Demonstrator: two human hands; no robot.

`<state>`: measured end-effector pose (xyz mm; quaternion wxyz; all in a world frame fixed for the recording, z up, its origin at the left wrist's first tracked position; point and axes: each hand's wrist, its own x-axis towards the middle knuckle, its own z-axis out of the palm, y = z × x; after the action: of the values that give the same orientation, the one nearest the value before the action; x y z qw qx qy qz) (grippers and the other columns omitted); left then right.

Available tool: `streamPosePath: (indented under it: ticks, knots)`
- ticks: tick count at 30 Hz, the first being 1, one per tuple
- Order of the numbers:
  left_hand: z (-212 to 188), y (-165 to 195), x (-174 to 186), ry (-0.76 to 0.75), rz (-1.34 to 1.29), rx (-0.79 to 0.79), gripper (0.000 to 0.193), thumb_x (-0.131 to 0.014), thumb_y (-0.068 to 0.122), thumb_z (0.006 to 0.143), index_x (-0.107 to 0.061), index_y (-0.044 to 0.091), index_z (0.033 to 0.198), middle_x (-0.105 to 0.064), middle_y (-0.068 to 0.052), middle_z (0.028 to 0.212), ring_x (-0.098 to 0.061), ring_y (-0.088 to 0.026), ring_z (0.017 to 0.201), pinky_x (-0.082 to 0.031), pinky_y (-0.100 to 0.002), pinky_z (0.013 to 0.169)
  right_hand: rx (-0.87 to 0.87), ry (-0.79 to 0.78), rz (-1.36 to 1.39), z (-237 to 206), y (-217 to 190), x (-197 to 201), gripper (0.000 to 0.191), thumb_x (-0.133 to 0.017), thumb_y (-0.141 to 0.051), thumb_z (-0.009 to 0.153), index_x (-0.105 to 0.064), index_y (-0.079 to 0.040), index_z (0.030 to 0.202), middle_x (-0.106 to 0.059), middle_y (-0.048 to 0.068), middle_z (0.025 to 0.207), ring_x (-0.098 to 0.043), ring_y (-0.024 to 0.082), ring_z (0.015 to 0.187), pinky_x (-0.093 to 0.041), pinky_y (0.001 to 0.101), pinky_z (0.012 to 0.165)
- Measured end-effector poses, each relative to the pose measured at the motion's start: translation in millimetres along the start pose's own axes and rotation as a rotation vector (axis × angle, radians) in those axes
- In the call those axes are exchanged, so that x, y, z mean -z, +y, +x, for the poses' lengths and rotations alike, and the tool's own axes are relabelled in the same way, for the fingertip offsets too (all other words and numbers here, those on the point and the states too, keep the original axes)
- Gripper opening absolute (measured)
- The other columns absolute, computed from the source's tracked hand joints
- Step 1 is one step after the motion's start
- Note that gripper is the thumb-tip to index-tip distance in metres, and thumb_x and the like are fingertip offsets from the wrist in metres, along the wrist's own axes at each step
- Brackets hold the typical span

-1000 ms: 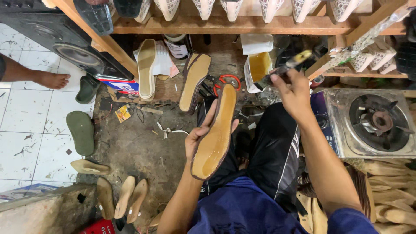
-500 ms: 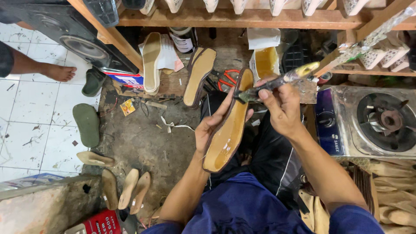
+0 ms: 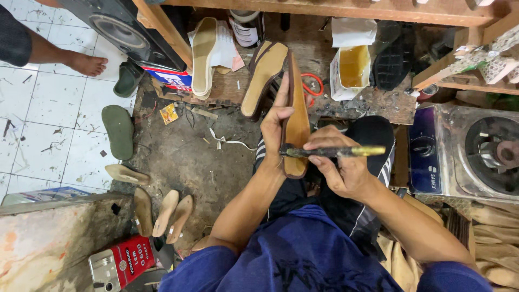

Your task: The person sits on the floor of a shoe workshop and uses a brush to apply glue from a container onto the underside of shoe insoles, brushing the liquid across each insole surface and setting treated insoles on the workbench.

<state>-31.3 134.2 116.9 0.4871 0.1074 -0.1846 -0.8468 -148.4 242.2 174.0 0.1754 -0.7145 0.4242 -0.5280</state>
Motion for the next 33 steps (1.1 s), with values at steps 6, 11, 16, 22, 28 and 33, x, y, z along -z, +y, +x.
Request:
streamPosePath:
  ticks: [6, 11, 16, 22, 28, 33]
  knots:
    - [17, -1, 28, 0.173, -0.024, 0.051, 0.079, -0.045, 0.015, 0.085, -0.033, 0.01, 0.164, -0.052, -0.008, 0.144, -0.058, -0.026, 0.114, -0.046, -0.037, 0.104, 0.225, -0.249, -0.023, 13, -9, 12, 0.029, -0.072, 0.0, 0.086, -0.064, 0.002, 0.113, -0.066, 0.015, 0.102, -0.067, 0.034, 0.095, -0.052, 0.0473, 0.092]
    - [32, -8, 50, 0.099, -0.072, 0.131, 0.077, -0.047, 0.014, 0.086, -0.035, 0.008, 0.161, -0.051, -0.008, 0.15, -0.058, -0.026, 0.117, -0.047, -0.039, 0.106, 0.123, -0.171, 0.011, 22, -10, 15, 0.023, -0.072, -0.001, 0.087, -0.066, -0.002, 0.11, -0.067, 0.011, 0.101, -0.069, 0.03, 0.096, -0.053, 0.0437, 0.093]
    - [47, -8, 47, -0.016, -0.244, 0.121, 0.075, -0.049, 0.012, 0.086, -0.037, 0.006, 0.16, -0.049, -0.009, 0.152, -0.058, -0.026, 0.128, -0.045, -0.047, 0.114, 0.287, -0.38, -0.095, 18, -13, 8, 0.03, -0.07, -0.005, 0.084, -0.066, 0.003, 0.113, -0.068, 0.018, 0.108, -0.068, 0.034, 0.104, -0.053, 0.0485, 0.097]
    - [26, 11, 33, 0.112, -0.454, 0.185, 0.068, -0.049, 0.023, 0.089, -0.036, 0.007, 0.154, -0.046, -0.015, 0.152, -0.049, -0.034, 0.134, -0.033, -0.059, 0.115, -0.135, 0.187, -0.15, 7, 13, 18, 0.015, -0.061, -0.001, 0.102, -0.063, 0.0, 0.117, -0.067, 0.015, 0.114, -0.067, 0.027, 0.103, -0.053, 0.035, 0.095]
    - [31, 3, 18, -0.127, -0.477, -0.01, 0.074, -0.045, 0.013, 0.091, -0.031, 0.006, 0.164, -0.042, -0.012, 0.164, -0.043, -0.031, 0.148, -0.029, -0.054, 0.129, -0.235, 0.293, -0.158, -10, 19, -17, 0.013, -0.062, 0.002, 0.1, -0.065, 0.003, 0.113, -0.068, 0.017, 0.11, -0.066, 0.026, 0.093, -0.053, 0.0314, 0.083]
    - [36, 10, 16, -0.035, -0.377, -0.154, 0.078, -0.044, 0.013, 0.087, -0.028, 0.007, 0.164, -0.037, -0.012, 0.164, -0.038, -0.028, 0.149, -0.028, -0.052, 0.129, -0.021, 0.194, -0.046, -23, -6, -32, 0.017, -0.064, 0.004, 0.096, -0.061, 0.003, 0.113, -0.066, 0.016, 0.104, -0.068, 0.027, 0.092, -0.057, 0.0362, 0.084]
